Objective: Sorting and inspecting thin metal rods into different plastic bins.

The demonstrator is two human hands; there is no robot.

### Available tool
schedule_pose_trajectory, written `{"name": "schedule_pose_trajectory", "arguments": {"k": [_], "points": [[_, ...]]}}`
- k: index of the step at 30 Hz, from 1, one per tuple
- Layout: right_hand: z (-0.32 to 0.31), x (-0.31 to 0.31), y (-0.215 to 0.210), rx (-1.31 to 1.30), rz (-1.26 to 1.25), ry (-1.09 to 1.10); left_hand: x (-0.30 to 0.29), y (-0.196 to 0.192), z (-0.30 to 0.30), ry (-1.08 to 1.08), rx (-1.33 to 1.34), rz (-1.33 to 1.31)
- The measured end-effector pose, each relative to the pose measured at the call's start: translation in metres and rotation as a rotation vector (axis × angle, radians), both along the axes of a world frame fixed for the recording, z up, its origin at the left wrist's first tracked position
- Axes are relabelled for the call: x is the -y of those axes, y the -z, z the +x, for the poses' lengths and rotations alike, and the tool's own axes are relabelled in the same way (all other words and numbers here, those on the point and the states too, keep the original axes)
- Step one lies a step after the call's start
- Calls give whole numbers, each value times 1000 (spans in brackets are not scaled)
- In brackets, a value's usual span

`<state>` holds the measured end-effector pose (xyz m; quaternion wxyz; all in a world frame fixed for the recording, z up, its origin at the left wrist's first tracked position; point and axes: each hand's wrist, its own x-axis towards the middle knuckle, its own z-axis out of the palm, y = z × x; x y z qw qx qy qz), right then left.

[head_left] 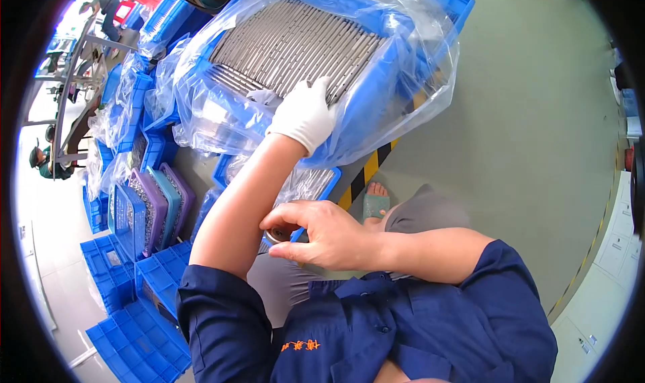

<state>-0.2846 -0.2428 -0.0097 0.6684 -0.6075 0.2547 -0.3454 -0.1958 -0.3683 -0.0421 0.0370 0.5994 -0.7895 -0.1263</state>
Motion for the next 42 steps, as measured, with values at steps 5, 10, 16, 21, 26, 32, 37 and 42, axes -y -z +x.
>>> {"name": "schedule_pose_trajectory", "arguments": {"k": [5,10,16,21,26,32,37,42], "points": [[-6,3,-3,12,40,3,0,0,1,-25,-80,-12],[-9,6,-3,50,36,35,8,8,0,19,-169,82],[-10,8,0,12,28,58,16,-1,1,161,-19,125],[-10,7,0,35,4,49,4,1,3,18,-278,98],[-11,7,-3,66,46,43,6,3,-1,-20,-327,205],[-9,8,-2,83,64,20,13,1,-2,-133,-432,443],[-9,10,1,55,83,24,35,-12,-6,-210,-662,812],[-8,9,2,67,94,51,67,-28,8,-176,-485,838]]}}
